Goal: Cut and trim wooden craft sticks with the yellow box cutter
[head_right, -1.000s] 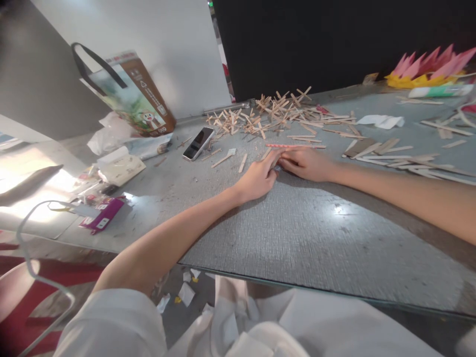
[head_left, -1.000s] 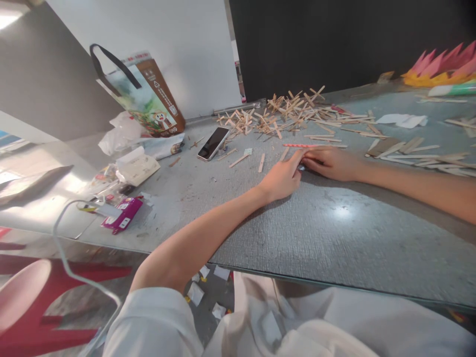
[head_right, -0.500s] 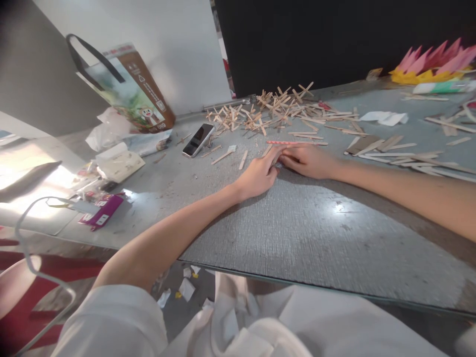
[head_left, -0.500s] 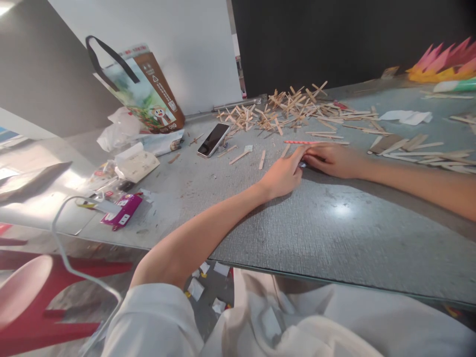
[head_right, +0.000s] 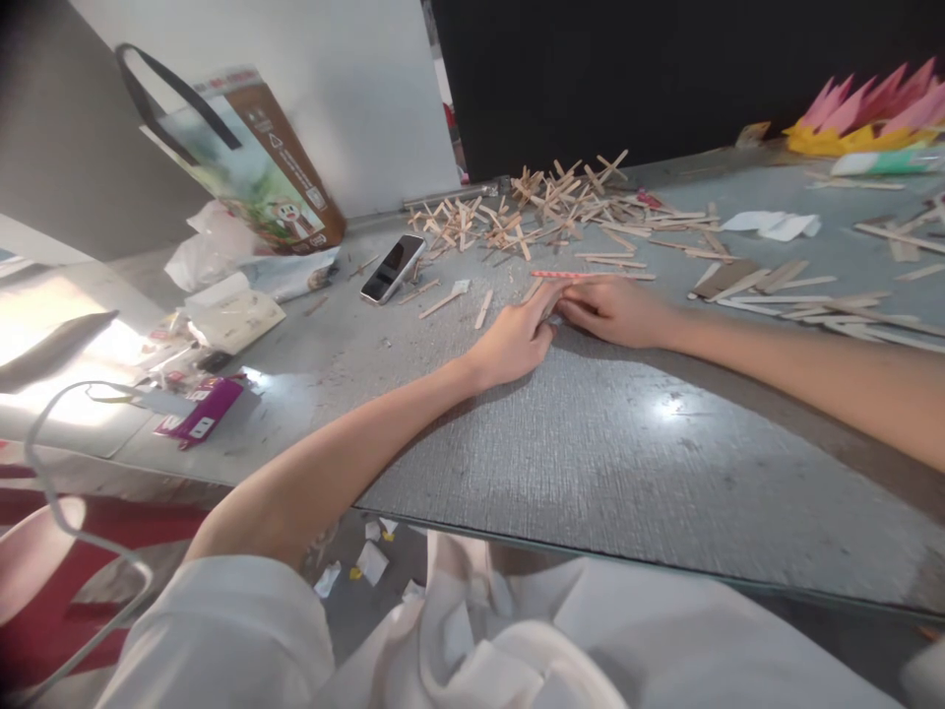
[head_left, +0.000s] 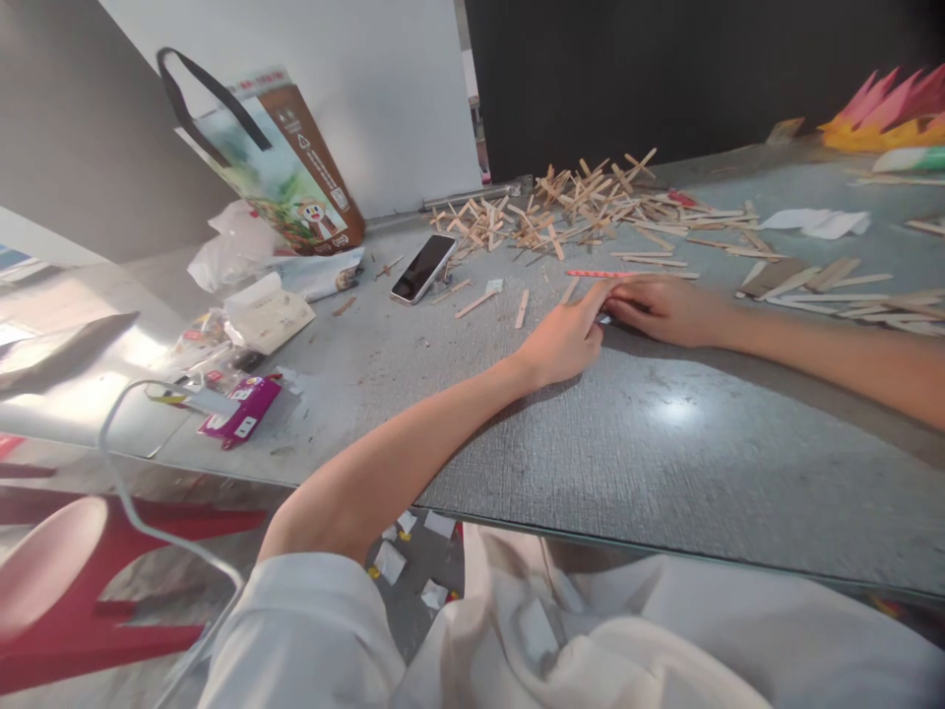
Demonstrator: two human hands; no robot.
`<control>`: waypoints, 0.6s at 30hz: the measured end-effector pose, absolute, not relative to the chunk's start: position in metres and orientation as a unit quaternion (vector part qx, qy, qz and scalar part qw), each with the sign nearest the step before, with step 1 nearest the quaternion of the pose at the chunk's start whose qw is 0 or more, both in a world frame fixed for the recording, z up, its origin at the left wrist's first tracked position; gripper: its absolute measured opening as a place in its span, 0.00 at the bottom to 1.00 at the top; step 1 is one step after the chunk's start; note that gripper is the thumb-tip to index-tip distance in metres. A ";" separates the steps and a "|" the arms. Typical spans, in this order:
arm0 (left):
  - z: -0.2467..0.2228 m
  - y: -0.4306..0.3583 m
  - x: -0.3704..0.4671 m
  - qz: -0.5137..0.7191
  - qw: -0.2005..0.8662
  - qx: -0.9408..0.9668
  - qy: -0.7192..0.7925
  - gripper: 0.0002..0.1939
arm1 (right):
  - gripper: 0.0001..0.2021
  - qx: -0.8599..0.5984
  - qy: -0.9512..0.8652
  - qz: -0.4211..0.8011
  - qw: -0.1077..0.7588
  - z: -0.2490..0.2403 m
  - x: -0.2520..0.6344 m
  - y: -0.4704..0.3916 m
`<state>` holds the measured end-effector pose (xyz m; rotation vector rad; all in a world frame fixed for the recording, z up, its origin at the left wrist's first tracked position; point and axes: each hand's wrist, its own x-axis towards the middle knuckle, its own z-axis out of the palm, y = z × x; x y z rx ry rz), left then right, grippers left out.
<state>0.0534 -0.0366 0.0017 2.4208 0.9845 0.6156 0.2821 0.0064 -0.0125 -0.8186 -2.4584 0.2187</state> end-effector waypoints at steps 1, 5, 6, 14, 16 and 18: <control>0.002 -0.037 0.053 0.224 0.229 0.877 0.358 0.39 | 0.16 -0.301 -0.910 0.085 0.271 -0.013 0.282 0.006; 0.001 -0.036 0.055 0.235 0.235 0.873 0.358 0.38 | 0.16 -0.299 -0.911 0.082 0.272 -0.012 0.281 0.006; 0.000 -0.036 0.056 0.237 0.237 0.872 0.357 0.38 | 0.17 -0.300 -0.912 0.076 0.269 -0.012 0.282 0.005; -0.005 -0.032 0.057 0.241 0.248 0.869 0.354 0.38 | 0.20 -0.298 -0.918 0.071 0.252 -0.012 0.285 0.006; -0.006 -0.032 0.057 0.242 0.249 0.868 0.354 0.37 | 0.20 -0.299 -0.918 0.073 0.250 -0.012 0.285 0.005; -0.006 -0.032 0.057 0.248 0.245 0.870 0.350 0.38 | 0.20 -0.301 -0.918 0.074 0.248 -0.011 0.284 0.004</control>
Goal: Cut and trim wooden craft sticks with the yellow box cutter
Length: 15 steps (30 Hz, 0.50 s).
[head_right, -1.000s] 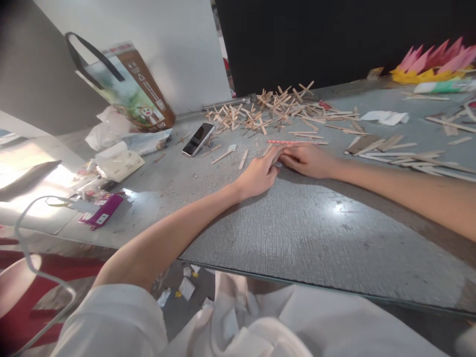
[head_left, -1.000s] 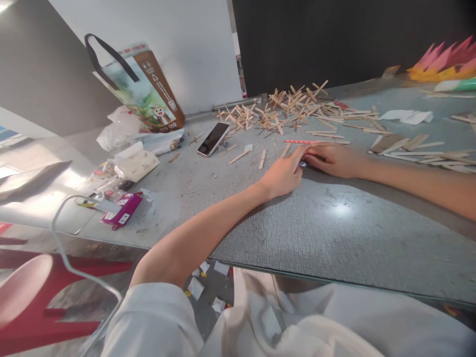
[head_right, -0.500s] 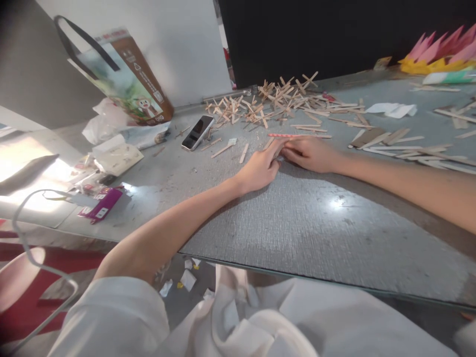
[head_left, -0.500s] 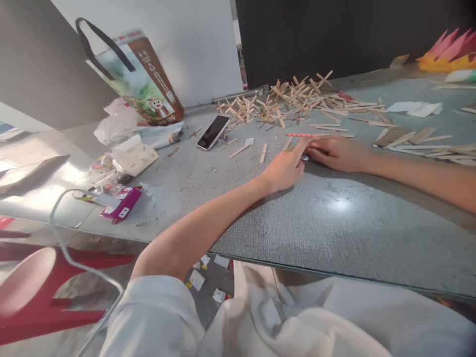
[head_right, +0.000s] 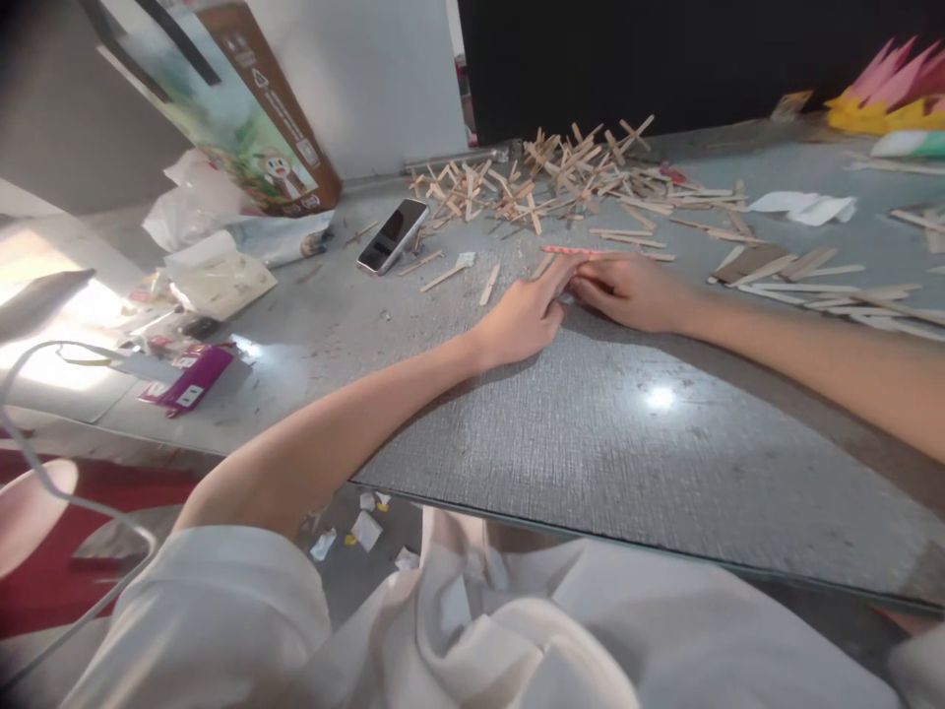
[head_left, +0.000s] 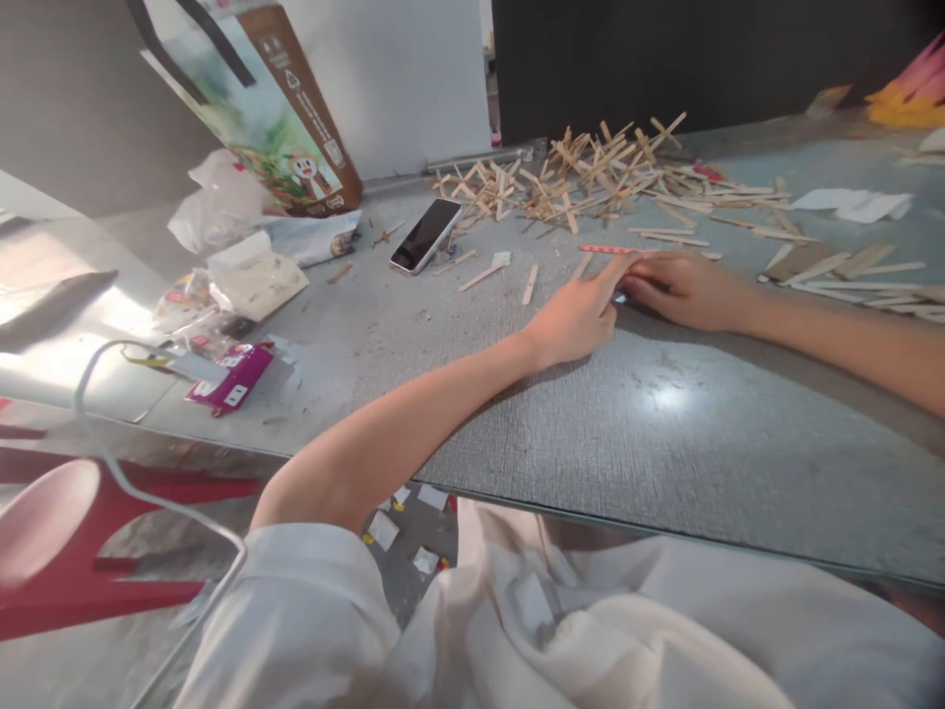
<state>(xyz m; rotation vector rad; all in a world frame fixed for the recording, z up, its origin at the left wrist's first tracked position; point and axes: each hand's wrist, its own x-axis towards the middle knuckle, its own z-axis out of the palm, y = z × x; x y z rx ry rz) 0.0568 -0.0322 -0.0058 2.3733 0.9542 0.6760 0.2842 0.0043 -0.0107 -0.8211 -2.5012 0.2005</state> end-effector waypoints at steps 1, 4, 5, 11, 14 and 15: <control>-0.006 -0.032 0.057 0.251 0.242 0.871 0.347 0.38 | 0.20 -0.301 -0.917 0.074 0.249 -0.010 0.284 0.004; -0.004 -0.034 0.056 0.251 0.232 0.873 0.347 0.37 | 0.20 -0.294 -0.918 0.081 0.254 -0.008 0.281 0.003; -0.003 -0.034 0.056 0.249 0.229 0.874 0.349 0.37 | 0.19 -0.291 -0.918 0.084 0.255 -0.007 0.280 0.002; -0.002 -0.034 0.053 0.249 0.217 0.879 0.343 0.36 | 0.16 -0.288 -0.914 0.080 0.275 -0.008 0.279 0.004; -0.002 -0.034 0.053 0.246 0.206 0.882 0.346 0.38 | 0.15 -0.287 -0.914 0.072 0.277 -0.009 0.279 0.004; -0.002 -0.035 0.053 0.242 0.204 0.882 0.350 0.39 | 0.15 -0.287 -0.915 0.070 0.276 -0.009 0.279 0.004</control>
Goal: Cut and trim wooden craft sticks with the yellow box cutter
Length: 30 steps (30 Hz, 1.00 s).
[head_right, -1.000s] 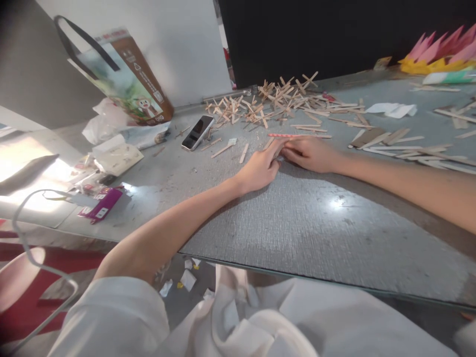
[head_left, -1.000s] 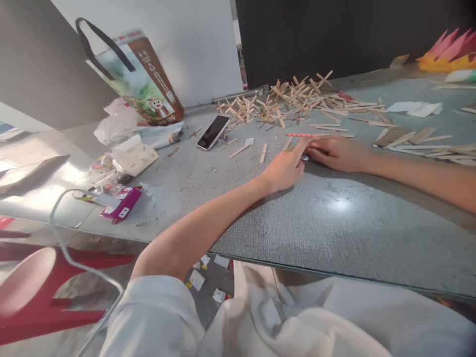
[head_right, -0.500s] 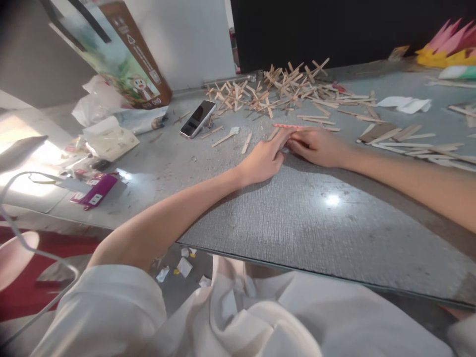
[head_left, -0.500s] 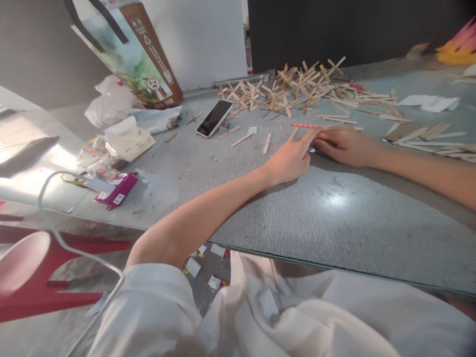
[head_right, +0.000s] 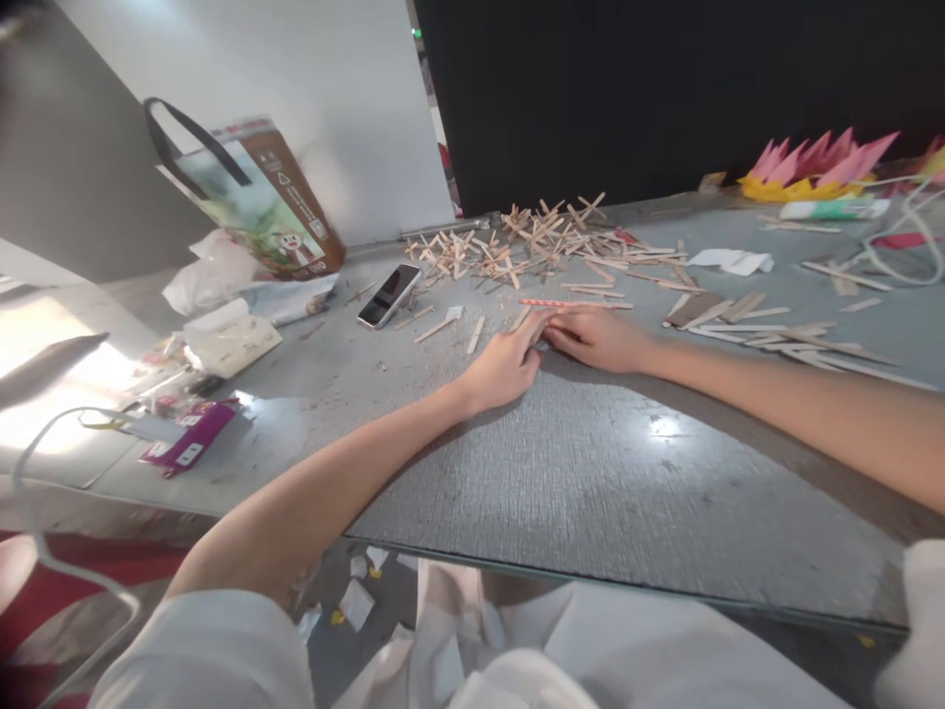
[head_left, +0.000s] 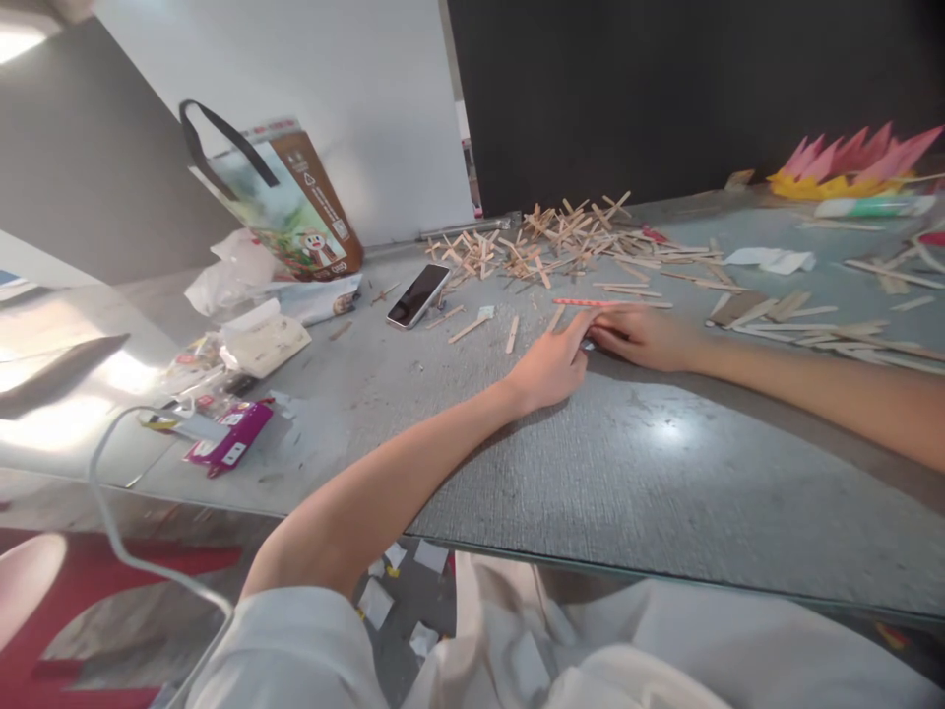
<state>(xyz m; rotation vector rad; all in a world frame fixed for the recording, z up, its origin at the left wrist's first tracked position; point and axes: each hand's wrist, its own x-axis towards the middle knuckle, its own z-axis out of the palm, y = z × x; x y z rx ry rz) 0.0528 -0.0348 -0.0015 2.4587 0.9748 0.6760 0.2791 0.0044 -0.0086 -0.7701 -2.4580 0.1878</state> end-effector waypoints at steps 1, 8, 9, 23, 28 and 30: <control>-0.001 -0.035 0.053 0.238 0.204 0.881 0.354 0.39 | 0.15 -0.285 -0.916 0.068 0.275 -0.008 0.279 0.004; 0.000 -0.036 0.053 0.244 0.217 0.877 0.352 0.38 | 0.15 -0.278 -0.918 0.072 0.274 -0.008 0.279 0.004; -0.001 -0.036 0.053 0.247 0.218 0.877 0.350 0.38 | 0.15 -0.276 -0.919 0.073 0.273 -0.008 0.279 0.005; -0.002 -0.035 0.053 0.246 0.219 0.878 0.346 0.37 | 0.15 -0.285 -0.914 0.080 0.276 -0.010 0.281 0.005; -0.002 -0.035 0.052 0.238 0.214 0.879 0.352 0.38 | 0.15 -0.273 -0.916 0.078 0.285 -0.010 0.280 0.006; -0.003 -0.034 0.053 0.236 0.212 0.880 0.354 0.38 | 0.15 -0.277 -0.914 0.075 0.285 -0.010 0.280 0.005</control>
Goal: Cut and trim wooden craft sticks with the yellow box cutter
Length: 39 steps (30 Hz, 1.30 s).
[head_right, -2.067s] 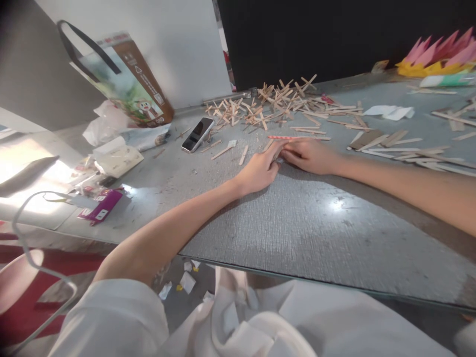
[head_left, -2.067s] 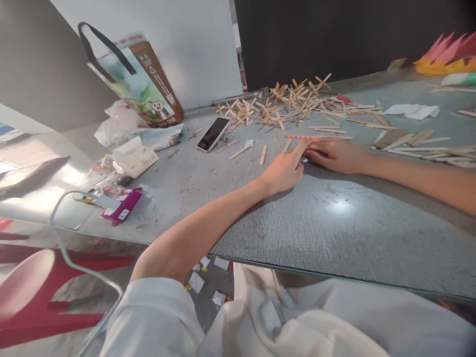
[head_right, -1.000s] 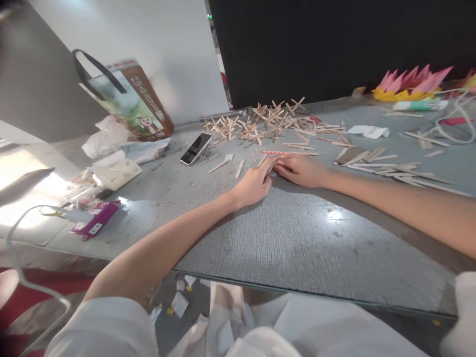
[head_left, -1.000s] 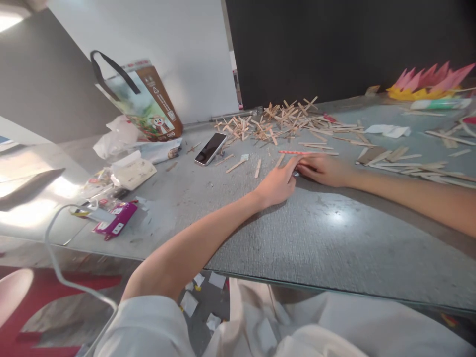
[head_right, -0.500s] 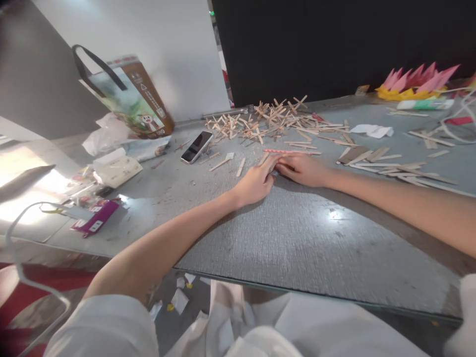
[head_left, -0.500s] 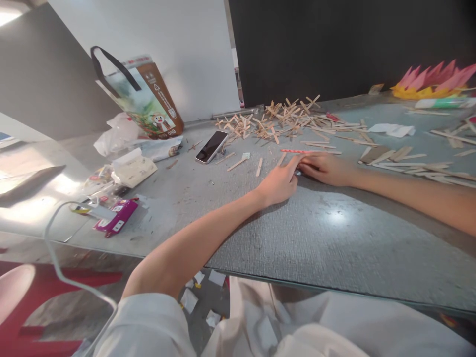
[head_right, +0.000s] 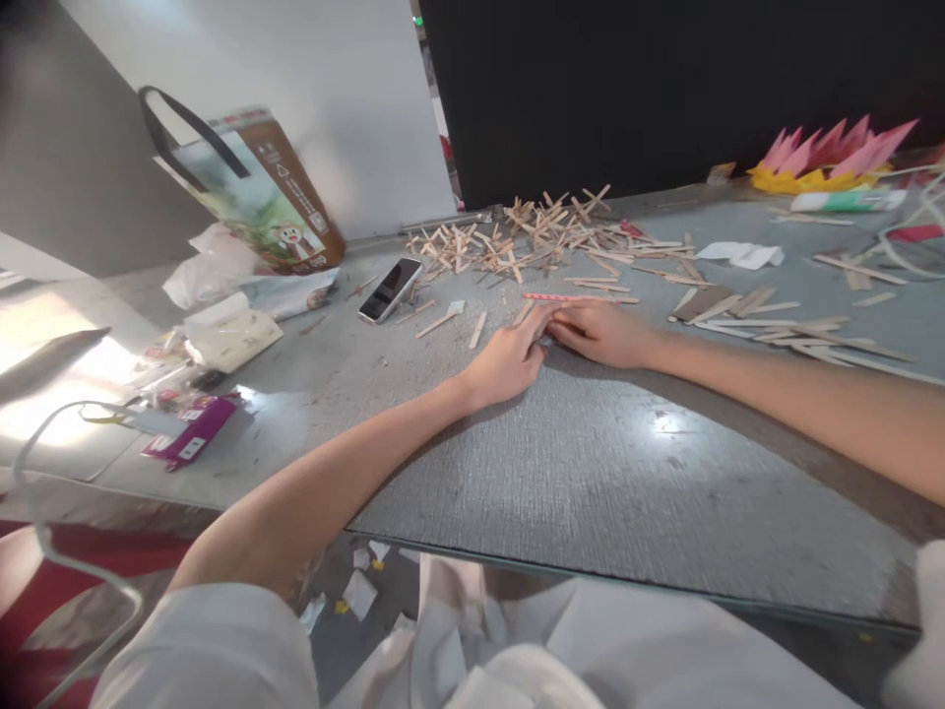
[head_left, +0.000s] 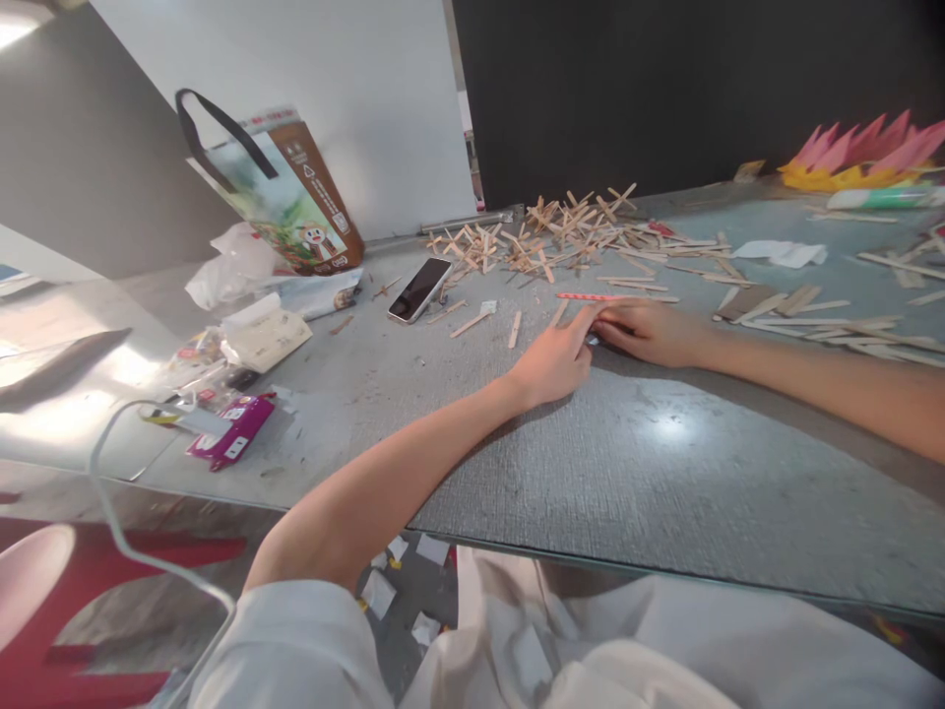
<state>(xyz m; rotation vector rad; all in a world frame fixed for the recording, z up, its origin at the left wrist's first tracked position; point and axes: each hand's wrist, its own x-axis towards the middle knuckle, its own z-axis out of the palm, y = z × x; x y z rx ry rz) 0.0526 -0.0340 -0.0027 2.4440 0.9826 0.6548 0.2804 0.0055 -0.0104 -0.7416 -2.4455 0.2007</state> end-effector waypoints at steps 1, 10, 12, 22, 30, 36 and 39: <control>-0.003 -0.034 0.053 0.235 0.212 0.880 0.354 0.38 | 0.15 -0.279 -0.914 0.074 0.284 -0.011 0.280 0.005; -0.002 -0.034 0.054 0.237 0.224 0.877 0.353 0.38 | 0.16 -0.280 -0.918 0.068 0.274 -0.009 0.280 0.004; -0.003 -0.034 0.054 0.240 0.220 0.878 0.351 0.38 | 0.17 -0.279 -0.917 0.068 0.276 -0.009 0.280 0.005; -0.003 -0.035 0.053 0.238 0.213 0.880 0.351 0.39 | 0.15 -0.268 -0.922 0.065 0.272 -0.014 0.283 0.008; -0.004 -0.034 0.054 0.241 0.216 0.879 0.351 0.38 | 0.13 -0.275 -0.916 0.078 0.280 -0.014 0.284 0.009; -0.005 -0.033 0.055 0.252 0.229 0.874 0.346 0.38 | 0.16 -0.284 -0.915 0.071 0.279 -0.013 0.282 0.007; -0.004 -0.035 0.054 0.250 0.228 0.874 0.348 0.38 | 0.16 -0.281 -0.916 0.071 0.278 -0.009 0.280 0.005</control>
